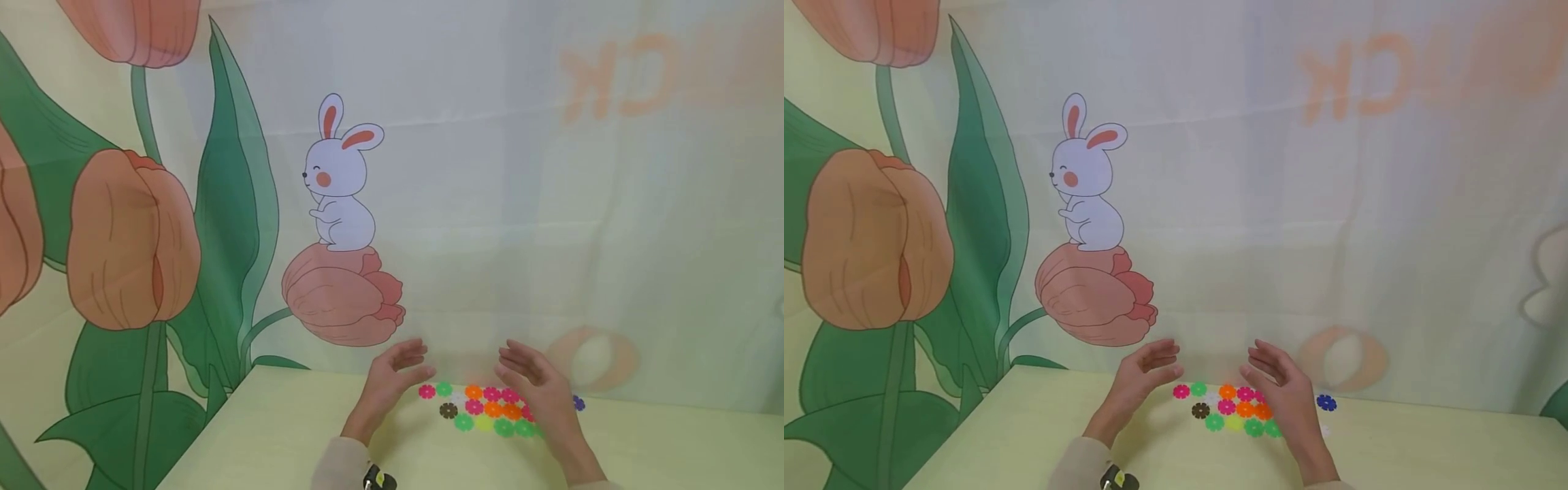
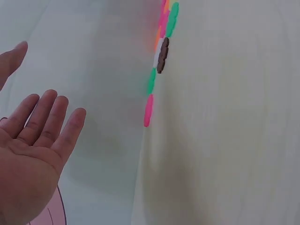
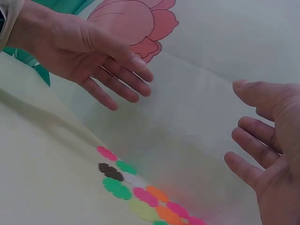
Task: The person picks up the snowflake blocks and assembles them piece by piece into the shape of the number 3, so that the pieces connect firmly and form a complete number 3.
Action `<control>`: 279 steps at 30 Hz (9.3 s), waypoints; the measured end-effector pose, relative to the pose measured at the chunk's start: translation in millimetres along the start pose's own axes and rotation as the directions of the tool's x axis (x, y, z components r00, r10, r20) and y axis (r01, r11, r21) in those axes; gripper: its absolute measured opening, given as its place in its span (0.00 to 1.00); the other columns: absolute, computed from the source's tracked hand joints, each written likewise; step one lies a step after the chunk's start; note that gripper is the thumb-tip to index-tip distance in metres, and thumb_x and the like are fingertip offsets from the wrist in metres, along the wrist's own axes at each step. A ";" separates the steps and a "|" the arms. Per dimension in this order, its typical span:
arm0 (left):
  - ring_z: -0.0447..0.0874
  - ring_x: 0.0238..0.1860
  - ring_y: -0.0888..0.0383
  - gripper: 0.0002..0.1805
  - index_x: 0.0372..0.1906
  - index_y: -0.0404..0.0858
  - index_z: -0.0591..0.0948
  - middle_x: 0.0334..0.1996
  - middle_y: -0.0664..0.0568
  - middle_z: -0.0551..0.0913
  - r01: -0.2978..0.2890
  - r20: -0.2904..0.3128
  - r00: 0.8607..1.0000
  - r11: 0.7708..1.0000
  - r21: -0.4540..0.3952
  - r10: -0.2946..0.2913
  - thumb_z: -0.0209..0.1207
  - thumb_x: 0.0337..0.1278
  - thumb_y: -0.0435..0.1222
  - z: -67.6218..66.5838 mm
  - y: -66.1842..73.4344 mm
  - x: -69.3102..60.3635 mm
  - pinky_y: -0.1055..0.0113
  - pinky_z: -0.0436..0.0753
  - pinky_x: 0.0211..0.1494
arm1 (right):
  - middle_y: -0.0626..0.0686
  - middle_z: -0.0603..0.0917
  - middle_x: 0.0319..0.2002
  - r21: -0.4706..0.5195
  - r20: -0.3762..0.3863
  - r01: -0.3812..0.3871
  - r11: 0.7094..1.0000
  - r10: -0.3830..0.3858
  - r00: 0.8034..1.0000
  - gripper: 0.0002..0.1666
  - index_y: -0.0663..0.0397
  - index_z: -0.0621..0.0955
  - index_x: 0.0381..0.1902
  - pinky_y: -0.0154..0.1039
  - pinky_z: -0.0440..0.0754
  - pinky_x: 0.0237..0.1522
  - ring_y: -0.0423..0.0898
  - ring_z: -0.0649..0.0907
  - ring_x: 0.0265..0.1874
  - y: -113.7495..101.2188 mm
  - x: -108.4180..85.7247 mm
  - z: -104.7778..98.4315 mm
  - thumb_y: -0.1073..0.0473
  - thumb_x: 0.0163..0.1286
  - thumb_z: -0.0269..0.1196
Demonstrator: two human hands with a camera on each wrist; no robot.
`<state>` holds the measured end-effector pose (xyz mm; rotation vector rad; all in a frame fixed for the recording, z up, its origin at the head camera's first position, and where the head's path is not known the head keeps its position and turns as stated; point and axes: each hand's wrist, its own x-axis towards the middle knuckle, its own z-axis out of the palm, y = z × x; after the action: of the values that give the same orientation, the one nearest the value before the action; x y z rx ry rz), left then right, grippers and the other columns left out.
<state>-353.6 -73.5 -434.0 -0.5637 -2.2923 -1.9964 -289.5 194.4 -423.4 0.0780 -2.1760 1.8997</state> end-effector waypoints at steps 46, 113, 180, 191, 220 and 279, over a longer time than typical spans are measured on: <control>0.85 0.35 0.63 0.10 0.39 0.36 0.93 0.32 0.53 0.91 0.077 0.099 0.990 0.968 0.237 -0.103 0.78 0.49 0.25 29.2 -45.1 -2.1 0.68 0.84 0.45 | 0.45 0.89 0.43 -0.397 0.183 0.060 0.916 0.015 0.983 0.16 0.53 0.89 0.50 0.46 0.86 0.49 0.44 0.83 0.41 53.9 -5.2 44.0 0.61 0.64 0.78; 0.93 0.34 0.51 0.08 0.45 0.30 0.89 0.38 0.40 0.92 0.256 0.215 0.952 0.953 -0.163 -0.219 0.71 0.62 0.26 23.9 -37.5 -27.4 0.59 0.93 0.38 | 0.46 0.90 0.42 -0.300 -0.079 -0.036 0.953 0.013 0.997 0.07 0.50 0.88 0.49 0.38 0.87 0.46 0.43 0.88 0.40 54.6 -28.5 47.2 0.61 0.75 0.70; 0.93 0.34 0.53 0.09 0.44 0.27 0.89 0.37 0.37 0.91 0.273 0.205 0.955 0.906 -0.324 -0.214 0.72 0.63 0.29 40.0 -39.9 -42.4 0.60 0.93 0.40 | 0.51 0.92 0.47 -0.124 -0.036 -0.005 0.992 0.001 0.999 0.12 0.53 0.91 0.51 0.36 0.89 0.50 0.48 0.90 0.45 53.1 -38.1 55.0 0.65 0.72 0.70; 0.91 0.33 0.55 0.09 0.46 0.27 0.89 0.38 0.39 0.91 0.263 0.204 0.957 0.917 -0.300 -0.207 0.71 0.64 0.28 41.4 -40.1 -43.0 0.60 0.93 0.41 | 0.49 0.92 0.45 -0.154 -0.042 0.001 0.988 -0.008 0.999 0.12 0.53 0.91 0.51 0.35 0.89 0.50 0.47 0.90 0.48 51.7 -39.2 55.1 0.65 0.71 0.71; 0.90 0.32 0.56 0.08 0.45 0.26 0.88 0.38 0.39 0.91 0.254 0.197 0.960 0.913 -0.318 -0.199 0.70 0.63 0.25 40.4 -39.4 -41.2 0.61 0.92 0.40 | 0.47 0.91 0.51 -0.234 -0.021 0.034 0.972 -0.041 0.999 0.14 0.49 0.90 0.54 0.39 0.87 0.56 0.48 0.88 0.54 50.6 -37.1 53.7 0.61 0.72 0.72; 0.92 0.35 0.57 0.14 0.51 0.23 0.86 0.39 0.41 0.92 0.092 -0.169 0.969 0.899 -0.428 -0.180 0.71 0.65 0.29 -11.5 -30.8 -27.1 0.66 0.91 0.42 | 0.45 0.84 0.31 -0.337 0.204 0.163 0.927 -0.098 0.974 0.08 0.50 0.85 0.34 0.34 0.85 0.38 0.45 0.81 0.34 48.7 21.0 96.6 0.66 0.68 0.75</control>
<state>-340.0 -94.1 -468.6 -0.1985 -1.8367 -2.5016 -334.4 109.4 -477.3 0.3355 -2.5281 1.4560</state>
